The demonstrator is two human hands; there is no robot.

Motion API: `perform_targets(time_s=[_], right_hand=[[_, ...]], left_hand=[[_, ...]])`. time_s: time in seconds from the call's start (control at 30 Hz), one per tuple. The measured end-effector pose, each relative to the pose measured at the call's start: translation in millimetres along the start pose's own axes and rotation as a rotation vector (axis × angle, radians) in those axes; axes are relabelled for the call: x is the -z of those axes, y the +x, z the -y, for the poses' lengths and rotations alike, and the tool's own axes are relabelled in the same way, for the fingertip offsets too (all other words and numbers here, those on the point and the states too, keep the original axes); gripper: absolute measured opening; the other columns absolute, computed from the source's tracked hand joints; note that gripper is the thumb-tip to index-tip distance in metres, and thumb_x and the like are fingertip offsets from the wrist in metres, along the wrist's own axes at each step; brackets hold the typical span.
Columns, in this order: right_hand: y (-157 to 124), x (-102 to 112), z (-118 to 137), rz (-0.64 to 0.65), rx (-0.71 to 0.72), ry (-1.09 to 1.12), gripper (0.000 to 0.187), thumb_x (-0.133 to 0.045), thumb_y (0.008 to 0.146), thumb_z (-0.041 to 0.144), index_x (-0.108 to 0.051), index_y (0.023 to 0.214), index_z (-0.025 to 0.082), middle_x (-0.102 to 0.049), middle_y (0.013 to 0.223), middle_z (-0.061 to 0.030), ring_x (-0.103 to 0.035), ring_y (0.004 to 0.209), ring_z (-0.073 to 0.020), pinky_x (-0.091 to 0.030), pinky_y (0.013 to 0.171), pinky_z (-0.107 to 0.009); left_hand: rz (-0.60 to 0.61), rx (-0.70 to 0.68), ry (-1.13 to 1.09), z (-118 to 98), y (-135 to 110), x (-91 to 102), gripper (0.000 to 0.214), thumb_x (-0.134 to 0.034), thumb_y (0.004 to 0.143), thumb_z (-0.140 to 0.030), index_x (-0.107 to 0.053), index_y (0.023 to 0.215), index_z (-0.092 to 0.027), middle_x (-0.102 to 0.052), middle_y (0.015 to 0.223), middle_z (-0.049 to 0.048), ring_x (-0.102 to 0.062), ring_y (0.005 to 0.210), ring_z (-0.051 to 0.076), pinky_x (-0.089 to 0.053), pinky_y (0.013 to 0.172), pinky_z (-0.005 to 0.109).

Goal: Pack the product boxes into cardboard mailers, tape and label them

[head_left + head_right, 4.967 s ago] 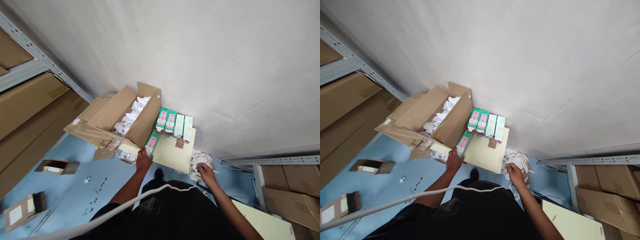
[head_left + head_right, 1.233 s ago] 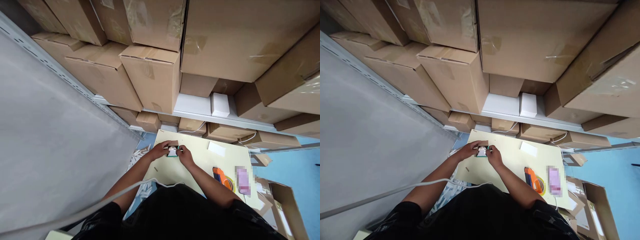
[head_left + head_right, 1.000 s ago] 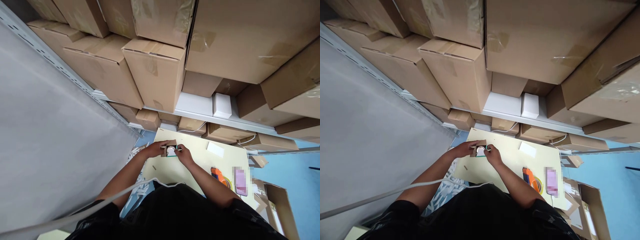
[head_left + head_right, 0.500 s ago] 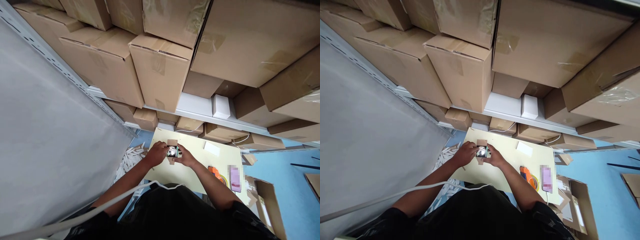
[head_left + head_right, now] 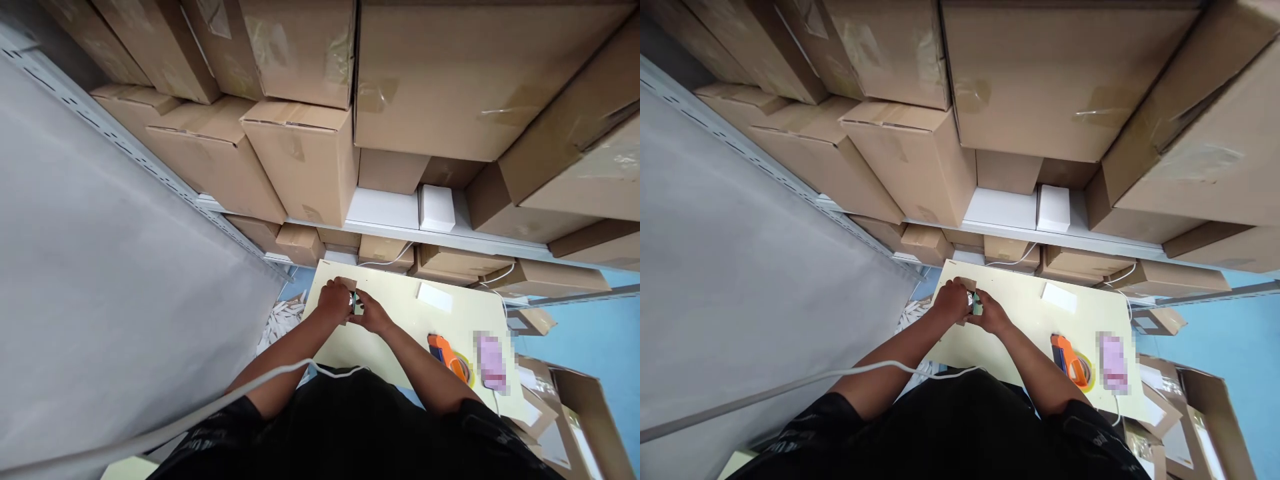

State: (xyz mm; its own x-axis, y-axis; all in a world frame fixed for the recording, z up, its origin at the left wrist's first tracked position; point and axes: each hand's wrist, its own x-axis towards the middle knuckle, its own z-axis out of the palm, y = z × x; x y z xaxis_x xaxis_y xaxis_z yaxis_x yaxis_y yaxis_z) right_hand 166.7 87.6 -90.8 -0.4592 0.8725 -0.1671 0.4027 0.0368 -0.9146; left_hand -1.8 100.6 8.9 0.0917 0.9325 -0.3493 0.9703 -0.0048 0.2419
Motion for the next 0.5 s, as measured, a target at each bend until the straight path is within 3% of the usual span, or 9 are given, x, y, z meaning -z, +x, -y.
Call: perform_targets(time_s=[0.3,0.5], right_hand=[[2,-2,-2,-0.016,0.043,-0.002,0.102,-0.095,0.058,0.041,-0.051,0.15,0.029,-0.062,0.14,-0.0106,-0.066,0.113,-0.0315,-0.055,0.098,-0.049],[7,-2,0,0.032,0.022,-0.058,0.109,-0.099,0.051,0.036,-0.05,0.148,0.025,-0.063,0.138,-0.0123,-0.066,0.114,-0.0328,-0.054,0.097,-0.047]], left_hand=[[-0.077,-0.017,0.063,1,-6,-2.8,0.037,-0.082,0.068,-0.029,-0.071,0.101,-0.018,-0.064,0.117,0.0185,-0.058,0.113,0.037,-0.045,0.097,0.046],[-0.063,-0.011,0.064,9,-11,5.1,0.05,-0.08,0.066,-0.037,-0.067,0.107,-0.012,-0.063,0.115,0.0233,-0.061,0.108,0.039,-0.05,0.091,0.045]])
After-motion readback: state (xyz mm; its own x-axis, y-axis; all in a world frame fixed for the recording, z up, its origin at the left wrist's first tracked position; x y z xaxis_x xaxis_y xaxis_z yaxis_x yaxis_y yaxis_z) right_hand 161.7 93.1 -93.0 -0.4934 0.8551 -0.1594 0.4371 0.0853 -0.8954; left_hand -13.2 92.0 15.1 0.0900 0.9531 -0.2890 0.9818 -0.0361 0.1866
